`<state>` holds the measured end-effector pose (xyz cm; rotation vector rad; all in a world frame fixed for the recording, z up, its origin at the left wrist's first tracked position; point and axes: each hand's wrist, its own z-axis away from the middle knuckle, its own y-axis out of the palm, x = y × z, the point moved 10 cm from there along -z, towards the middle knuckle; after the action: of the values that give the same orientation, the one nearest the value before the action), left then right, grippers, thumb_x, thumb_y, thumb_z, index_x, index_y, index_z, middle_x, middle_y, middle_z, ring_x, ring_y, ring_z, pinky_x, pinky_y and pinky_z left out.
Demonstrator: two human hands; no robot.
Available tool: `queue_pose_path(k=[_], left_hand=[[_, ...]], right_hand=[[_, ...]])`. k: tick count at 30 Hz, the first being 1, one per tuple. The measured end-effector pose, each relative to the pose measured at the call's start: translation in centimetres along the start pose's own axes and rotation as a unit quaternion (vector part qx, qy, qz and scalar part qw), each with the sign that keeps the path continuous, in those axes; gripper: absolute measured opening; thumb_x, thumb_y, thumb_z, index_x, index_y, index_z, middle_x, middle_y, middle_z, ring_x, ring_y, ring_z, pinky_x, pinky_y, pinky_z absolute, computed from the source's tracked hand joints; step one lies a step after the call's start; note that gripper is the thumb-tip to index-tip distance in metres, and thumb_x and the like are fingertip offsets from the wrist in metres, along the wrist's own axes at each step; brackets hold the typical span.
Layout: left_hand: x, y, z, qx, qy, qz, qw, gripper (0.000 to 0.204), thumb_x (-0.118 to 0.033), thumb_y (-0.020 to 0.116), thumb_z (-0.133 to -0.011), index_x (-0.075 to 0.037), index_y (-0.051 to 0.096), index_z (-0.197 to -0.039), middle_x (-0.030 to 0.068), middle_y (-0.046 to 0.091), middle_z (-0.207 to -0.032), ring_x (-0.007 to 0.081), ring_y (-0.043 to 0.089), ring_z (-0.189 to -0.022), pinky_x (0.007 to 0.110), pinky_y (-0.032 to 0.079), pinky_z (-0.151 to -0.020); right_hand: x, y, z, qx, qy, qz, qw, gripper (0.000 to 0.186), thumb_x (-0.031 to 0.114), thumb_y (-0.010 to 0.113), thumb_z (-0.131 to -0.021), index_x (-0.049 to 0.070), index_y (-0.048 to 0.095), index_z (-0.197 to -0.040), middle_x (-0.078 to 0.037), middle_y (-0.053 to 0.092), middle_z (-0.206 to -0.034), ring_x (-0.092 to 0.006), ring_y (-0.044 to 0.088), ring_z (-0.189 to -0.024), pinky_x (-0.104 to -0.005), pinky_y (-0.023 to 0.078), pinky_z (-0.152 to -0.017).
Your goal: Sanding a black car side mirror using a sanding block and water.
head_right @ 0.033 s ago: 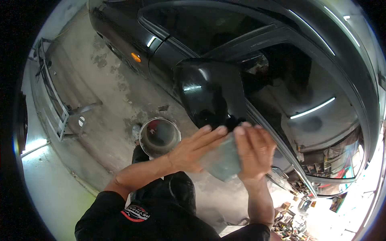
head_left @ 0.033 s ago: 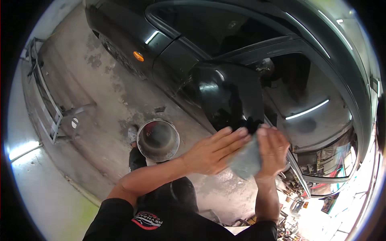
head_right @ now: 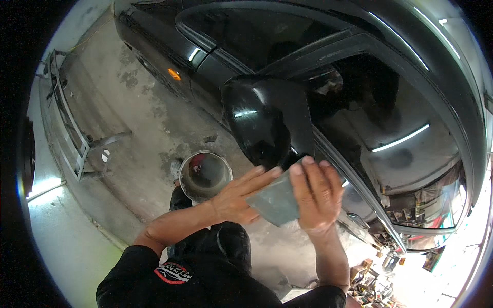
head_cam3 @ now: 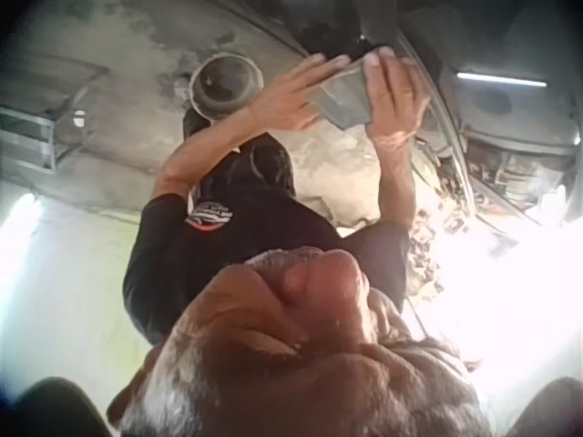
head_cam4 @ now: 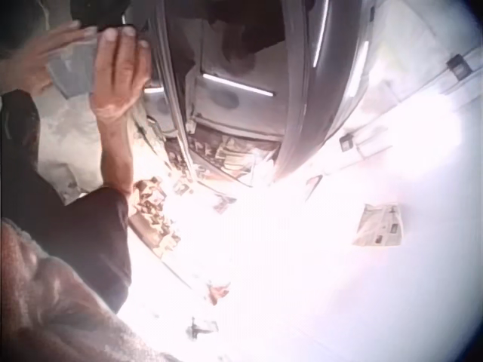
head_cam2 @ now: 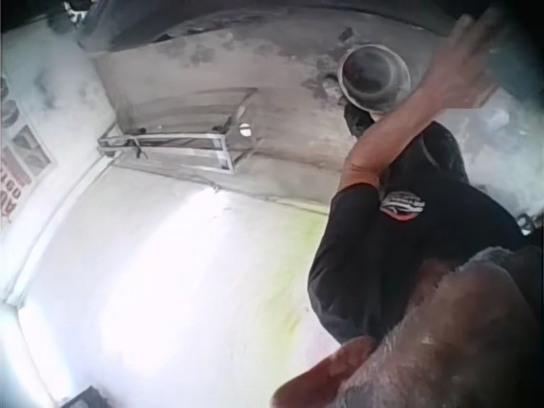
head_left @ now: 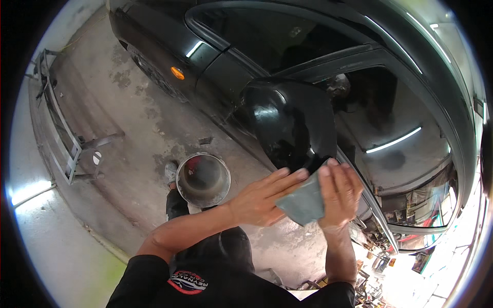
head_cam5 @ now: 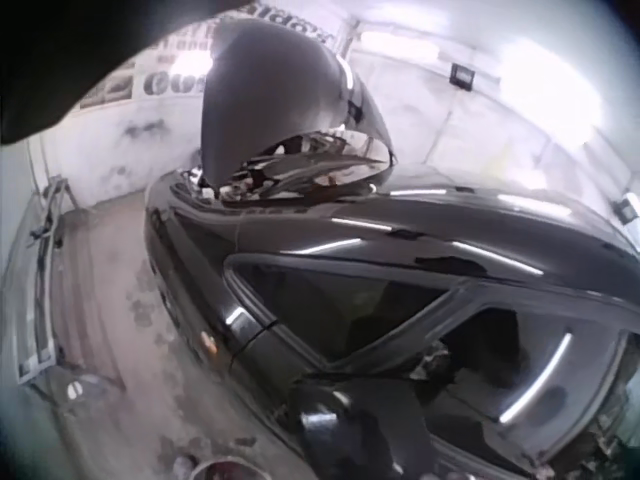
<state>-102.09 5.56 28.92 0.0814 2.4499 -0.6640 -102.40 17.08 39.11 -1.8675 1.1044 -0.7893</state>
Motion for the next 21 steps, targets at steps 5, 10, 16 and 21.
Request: queue_pose_path(k=[5,10,16,21], left_hand=[[0.6,-1.2,5.0,0.044,-0.082,0.012,0.996,0.042,-0.012,0.073,-0.090,0.002,0.072,-0.130,0.0207,0.067,-0.144,0.0382,0.057,-0.144,0.054,0.043,-0.120],[2.9,-2.8,7.3,0.017,-0.171,0.047,0.984,0.035,-0.013,0.062,-0.100,0.003,0.072,-0.129,0.0196,0.069,-0.141,0.0375,0.060,-0.141,0.052,0.042,-0.121],[4.1,-6.4,6.7,-0.020,-0.193,0.077,0.978,0.031,-0.010,0.057,-0.101,0.005,0.074,-0.123,0.0199,0.073,-0.132,0.0377,0.067,-0.132,0.050,0.047,-0.116],[5.7,-8.6,7.3,-0.051,-0.217,0.111,0.969,0.029,-0.011,0.056,-0.103,0.008,0.074,-0.115,0.0232,0.075,-0.125,0.0392,0.070,-0.124,0.048,0.051,-0.112]], right_hand=[[1.7,2.7,2.7,0.037,-0.039,0.127,0.990,0.046,0.005,0.071,-0.092,-0.001,0.068,-0.137,-0.026,0.060,-0.150,-0.0468,0.058,-0.135,-0.0506,0.051,-0.112],[0.7,3.5,-3.1,0.091,0.042,0.100,0.990,0.074,-0.013,0.072,-0.072,-0.005,0.061,-0.145,-0.021,0.055,-0.158,-0.0492,0.048,-0.145,-0.0544,0.046,-0.118],[-0.1,4.3,-6.3,0.105,0.043,0.085,0.990,0.083,-0.019,0.066,-0.066,-0.006,0.059,-0.148,-0.021,0.052,-0.161,-0.0480,0.051,-0.142,-0.0518,0.047,-0.117],[0.6,4.4,-6.3,0.096,0.061,0.087,0.990,0.081,-0.020,0.062,-0.068,-0.006,0.059,-0.148,-0.021,0.052,-0.160,-0.0472,0.053,-0.140,-0.0507,0.049,-0.115]])
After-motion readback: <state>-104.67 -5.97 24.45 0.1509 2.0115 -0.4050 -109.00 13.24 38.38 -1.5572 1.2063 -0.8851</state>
